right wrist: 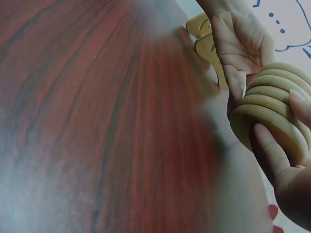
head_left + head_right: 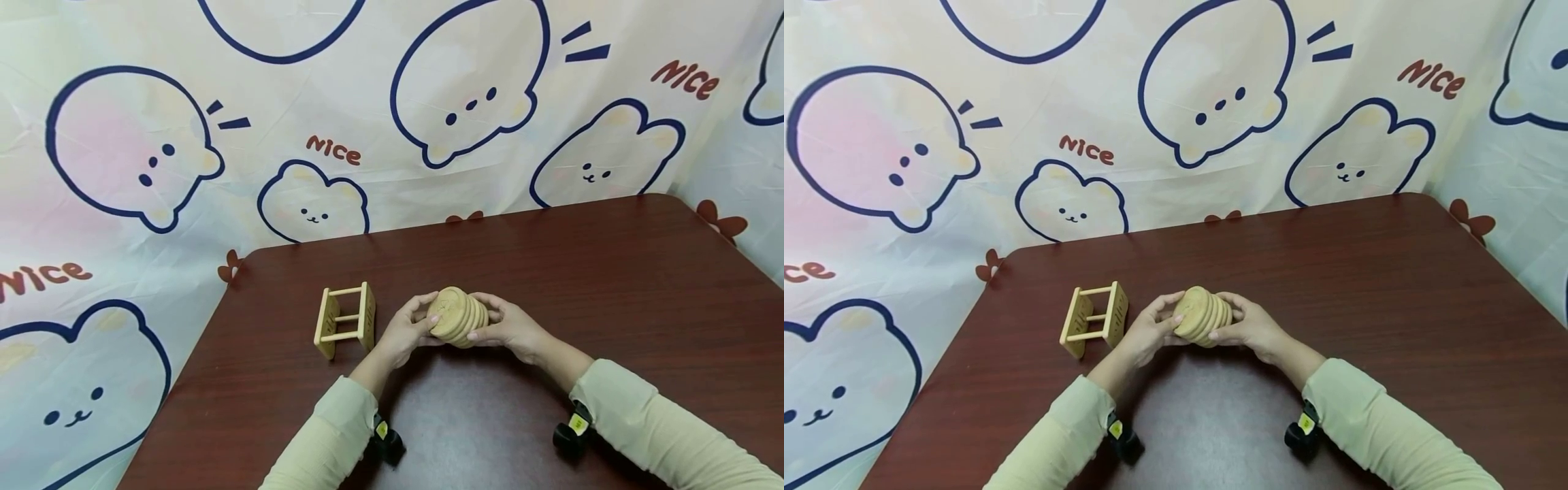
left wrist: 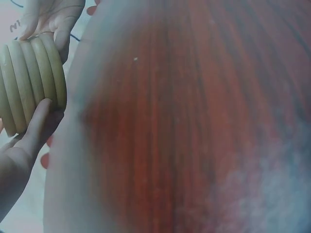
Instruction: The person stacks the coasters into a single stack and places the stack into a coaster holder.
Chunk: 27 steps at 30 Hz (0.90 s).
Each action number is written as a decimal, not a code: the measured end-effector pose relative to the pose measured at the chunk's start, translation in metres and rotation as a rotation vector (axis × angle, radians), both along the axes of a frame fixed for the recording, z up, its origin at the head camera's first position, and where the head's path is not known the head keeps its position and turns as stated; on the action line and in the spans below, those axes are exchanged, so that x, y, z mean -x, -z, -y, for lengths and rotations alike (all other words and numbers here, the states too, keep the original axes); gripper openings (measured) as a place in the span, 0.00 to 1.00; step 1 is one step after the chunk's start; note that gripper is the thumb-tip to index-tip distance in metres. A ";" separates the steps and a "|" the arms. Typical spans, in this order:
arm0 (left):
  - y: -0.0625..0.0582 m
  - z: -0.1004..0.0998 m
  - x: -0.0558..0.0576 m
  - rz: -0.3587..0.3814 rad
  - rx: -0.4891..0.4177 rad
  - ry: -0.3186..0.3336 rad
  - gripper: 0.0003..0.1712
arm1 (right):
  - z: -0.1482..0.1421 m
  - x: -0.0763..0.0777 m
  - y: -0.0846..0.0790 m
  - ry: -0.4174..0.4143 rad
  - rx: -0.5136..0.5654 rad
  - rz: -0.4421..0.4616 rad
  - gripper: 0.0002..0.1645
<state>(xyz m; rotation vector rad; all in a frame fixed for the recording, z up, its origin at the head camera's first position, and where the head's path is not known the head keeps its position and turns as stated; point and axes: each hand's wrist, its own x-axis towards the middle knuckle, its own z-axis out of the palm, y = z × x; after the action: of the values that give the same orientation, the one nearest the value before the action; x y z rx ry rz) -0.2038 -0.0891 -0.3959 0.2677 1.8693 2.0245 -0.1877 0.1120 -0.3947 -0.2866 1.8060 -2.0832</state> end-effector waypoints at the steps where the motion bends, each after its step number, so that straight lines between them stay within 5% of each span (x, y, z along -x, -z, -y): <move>1: -0.001 0.000 0.000 -0.001 -0.005 0.001 0.26 | 0.001 0.000 -0.001 0.002 0.004 -0.002 0.46; 17: -0.027 0.018 0.000 -0.037 -0.065 0.027 0.28 | 0.014 -0.003 -0.027 0.015 -0.003 -0.055 0.46; 27: -0.041 0.039 0.003 -0.072 -0.004 0.049 0.27 | 0.031 -0.002 -0.040 -0.027 0.056 -0.079 0.44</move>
<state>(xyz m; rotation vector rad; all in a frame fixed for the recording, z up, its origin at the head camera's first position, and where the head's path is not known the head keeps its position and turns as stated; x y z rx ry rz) -0.2072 -0.1279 -0.3547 0.3888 1.8821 2.0112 -0.1859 0.0811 -0.3544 -0.4117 1.7802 -2.1336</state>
